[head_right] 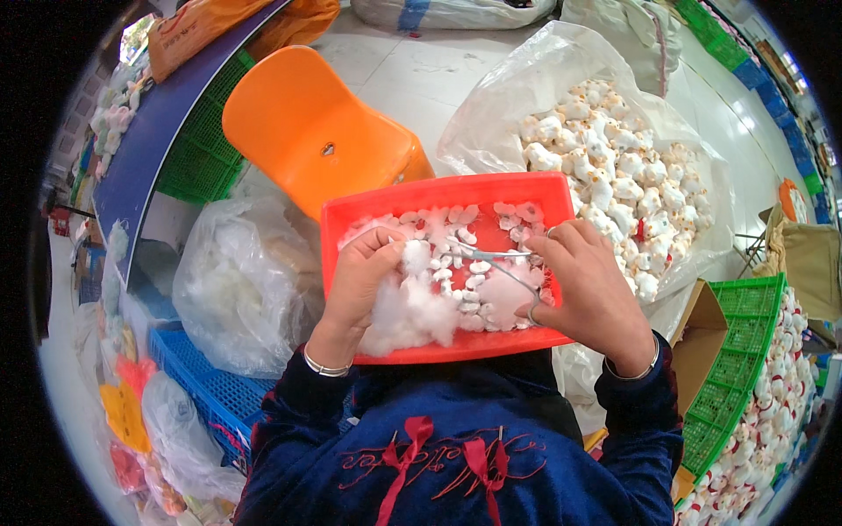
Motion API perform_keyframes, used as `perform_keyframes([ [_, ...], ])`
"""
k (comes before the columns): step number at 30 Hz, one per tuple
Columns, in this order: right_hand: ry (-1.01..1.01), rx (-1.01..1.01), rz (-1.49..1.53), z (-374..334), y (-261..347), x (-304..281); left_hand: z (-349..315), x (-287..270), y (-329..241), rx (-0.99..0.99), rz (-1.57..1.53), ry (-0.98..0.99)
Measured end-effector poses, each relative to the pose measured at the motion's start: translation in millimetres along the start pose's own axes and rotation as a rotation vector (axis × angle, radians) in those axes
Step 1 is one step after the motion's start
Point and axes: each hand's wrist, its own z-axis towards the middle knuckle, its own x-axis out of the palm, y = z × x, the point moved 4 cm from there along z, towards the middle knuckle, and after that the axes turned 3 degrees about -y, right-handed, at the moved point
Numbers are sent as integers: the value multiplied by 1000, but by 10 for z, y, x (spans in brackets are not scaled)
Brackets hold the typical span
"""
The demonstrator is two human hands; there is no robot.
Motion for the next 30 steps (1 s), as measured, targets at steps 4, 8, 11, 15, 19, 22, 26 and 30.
perform_keyframes([
  [4,-64,-40,26,-42,77,153,-44,78,67,-51,-39,47],
  [8,84,19,-26,-20,35,148,-113,152,26,-45,-13,17],
  [11,137,2,-9,-19,42,130,-132,195,-15,-51,52,59],
  [15,133,-64,-27,42,152,113,-135,187,-25,-35,106,84],
  [19,83,-109,17,37,134,138,-164,155,-55,-9,145,78],
  [22,-4,-67,-51,38,111,-16,-161,106,-82,-8,137,27],
  [26,-9,-55,17,49,191,-15,-223,156,-153,73,334,5],
  [30,100,-46,-51,34,117,51,-240,139,-144,70,294,38],
])
